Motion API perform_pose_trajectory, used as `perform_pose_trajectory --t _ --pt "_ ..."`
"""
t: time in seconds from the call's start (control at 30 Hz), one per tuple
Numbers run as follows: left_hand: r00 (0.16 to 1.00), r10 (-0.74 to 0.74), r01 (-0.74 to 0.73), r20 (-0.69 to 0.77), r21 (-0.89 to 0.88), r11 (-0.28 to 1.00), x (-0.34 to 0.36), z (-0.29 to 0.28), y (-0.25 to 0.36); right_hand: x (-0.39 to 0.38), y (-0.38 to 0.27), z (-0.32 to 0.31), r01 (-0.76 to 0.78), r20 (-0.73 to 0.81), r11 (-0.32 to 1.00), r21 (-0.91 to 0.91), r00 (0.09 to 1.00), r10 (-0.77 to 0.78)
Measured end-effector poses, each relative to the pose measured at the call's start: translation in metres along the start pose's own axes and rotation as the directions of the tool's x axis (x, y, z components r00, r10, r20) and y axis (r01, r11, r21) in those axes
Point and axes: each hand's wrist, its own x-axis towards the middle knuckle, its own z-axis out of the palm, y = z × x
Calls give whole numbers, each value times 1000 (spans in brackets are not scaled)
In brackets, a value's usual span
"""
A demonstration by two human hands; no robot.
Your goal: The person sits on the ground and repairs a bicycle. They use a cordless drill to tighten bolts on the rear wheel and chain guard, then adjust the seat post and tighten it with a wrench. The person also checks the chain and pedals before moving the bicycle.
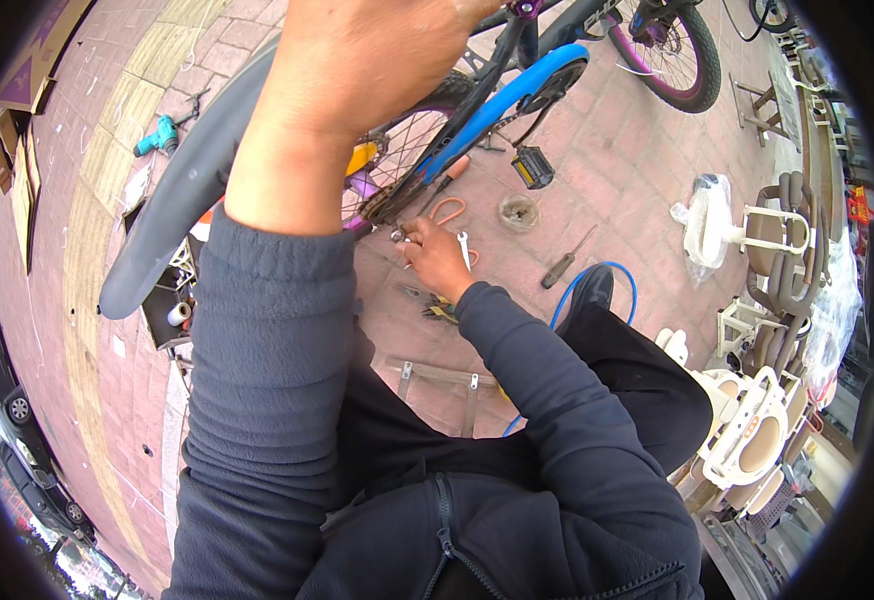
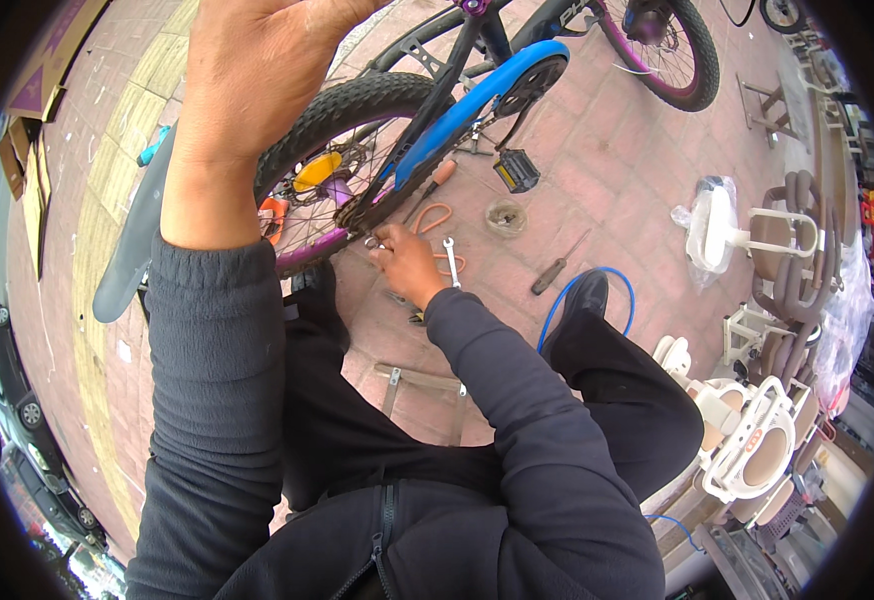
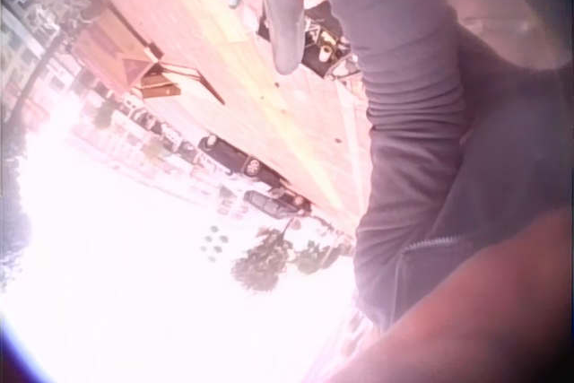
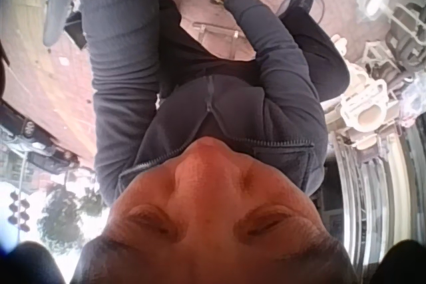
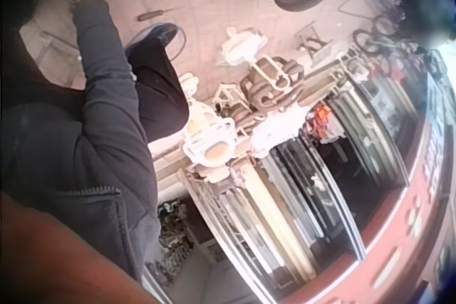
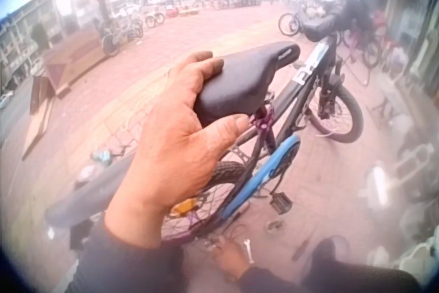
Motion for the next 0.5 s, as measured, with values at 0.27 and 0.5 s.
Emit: perform_pose_trajectory --t 0.27,0.5 --pt "1000 17 -15 -24 54 998 -9 1 19 18 -15 -18 384 87 761 -523 912 -400" --pt "999 38 -38 6 40 998 -3 -4 13 24 -13 -11 383 143 629 -676 907 -397"
